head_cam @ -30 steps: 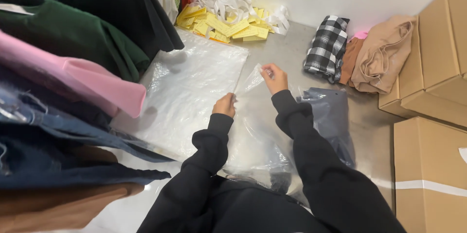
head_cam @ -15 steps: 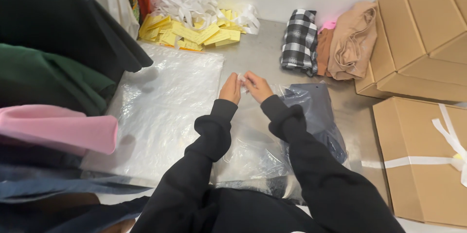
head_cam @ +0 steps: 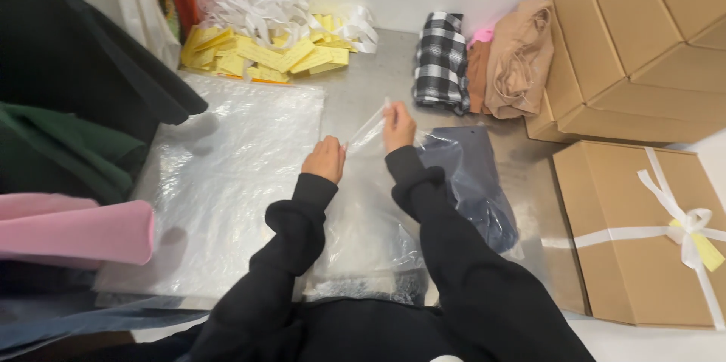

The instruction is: The person unties a white ribbon on a cardboard box, removes a yellow tag, and opens the box to reveal a plastic-wrapped garment. They then remove the garment from the box, place it on the table, and unwrap it from the plastic packaging.

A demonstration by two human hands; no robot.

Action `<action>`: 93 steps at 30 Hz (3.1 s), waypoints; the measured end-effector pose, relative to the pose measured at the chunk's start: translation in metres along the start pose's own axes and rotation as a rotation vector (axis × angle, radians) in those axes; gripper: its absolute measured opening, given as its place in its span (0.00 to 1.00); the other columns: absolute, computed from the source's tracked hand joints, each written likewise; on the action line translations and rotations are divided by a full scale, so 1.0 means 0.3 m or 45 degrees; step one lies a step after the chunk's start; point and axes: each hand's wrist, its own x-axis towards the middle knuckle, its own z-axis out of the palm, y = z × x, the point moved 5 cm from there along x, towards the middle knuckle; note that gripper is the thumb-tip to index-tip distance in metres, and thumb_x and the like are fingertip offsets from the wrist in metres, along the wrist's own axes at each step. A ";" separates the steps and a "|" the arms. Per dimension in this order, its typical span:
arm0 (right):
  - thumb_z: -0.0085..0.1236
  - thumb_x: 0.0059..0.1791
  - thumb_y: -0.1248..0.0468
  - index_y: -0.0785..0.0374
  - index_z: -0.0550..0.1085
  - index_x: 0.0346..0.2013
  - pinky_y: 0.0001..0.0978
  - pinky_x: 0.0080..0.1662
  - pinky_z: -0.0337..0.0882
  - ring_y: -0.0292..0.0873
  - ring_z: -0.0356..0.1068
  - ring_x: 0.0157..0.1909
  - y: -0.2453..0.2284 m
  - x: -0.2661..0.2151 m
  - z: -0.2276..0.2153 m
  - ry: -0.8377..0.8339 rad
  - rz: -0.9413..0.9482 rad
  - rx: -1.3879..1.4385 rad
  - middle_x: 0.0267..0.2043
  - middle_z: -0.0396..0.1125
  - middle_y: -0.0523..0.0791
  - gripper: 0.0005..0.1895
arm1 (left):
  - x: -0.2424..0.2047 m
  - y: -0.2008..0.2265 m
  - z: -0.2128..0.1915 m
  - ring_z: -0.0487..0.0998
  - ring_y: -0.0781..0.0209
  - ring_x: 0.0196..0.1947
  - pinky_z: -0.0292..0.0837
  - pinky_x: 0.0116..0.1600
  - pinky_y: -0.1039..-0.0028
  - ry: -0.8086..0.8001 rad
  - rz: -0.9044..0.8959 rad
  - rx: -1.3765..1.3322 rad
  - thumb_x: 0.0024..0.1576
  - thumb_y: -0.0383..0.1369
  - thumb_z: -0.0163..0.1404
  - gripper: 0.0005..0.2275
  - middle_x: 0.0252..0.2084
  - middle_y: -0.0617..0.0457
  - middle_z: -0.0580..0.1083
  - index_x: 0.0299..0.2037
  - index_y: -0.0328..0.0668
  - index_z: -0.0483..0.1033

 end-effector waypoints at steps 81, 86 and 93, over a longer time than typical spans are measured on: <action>0.71 0.44 0.61 0.67 0.74 0.44 0.44 0.47 0.79 0.46 0.74 0.46 -0.358 -0.428 -0.252 -0.960 0.945 0.765 0.43 0.70 0.51 0.19 | -0.223 0.074 0.131 0.70 0.63 0.12 0.64 0.13 0.83 -0.214 -0.623 -1.659 0.68 0.47 0.36 0.17 0.17 0.50 0.66 0.32 0.47 0.66; 0.66 0.47 0.63 0.69 0.76 0.43 0.40 0.48 0.79 0.45 0.74 0.45 -0.327 -0.438 -0.241 -0.969 0.895 0.775 0.42 0.71 0.51 0.14 | -0.214 0.042 0.216 0.69 0.67 0.29 0.73 0.38 0.78 -0.085 -0.564 -1.542 0.69 0.47 0.39 0.17 0.23 0.57 0.66 0.31 0.48 0.67; 0.60 0.52 0.63 0.69 0.78 0.42 0.39 0.42 0.81 0.49 0.78 0.41 -0.370 -0.433 -0.237 -0.950 0.459 0.461 0.40 0.74 0.56 0.10 | -0.202 0.017 0.210 0.64 0.68 0.26 0.67 0.35 0.80 -0.016 -0.451 -1.590 0.69 0.43 0.44 0.16 0.20 0.58 0.64 0.28 0.48 0.67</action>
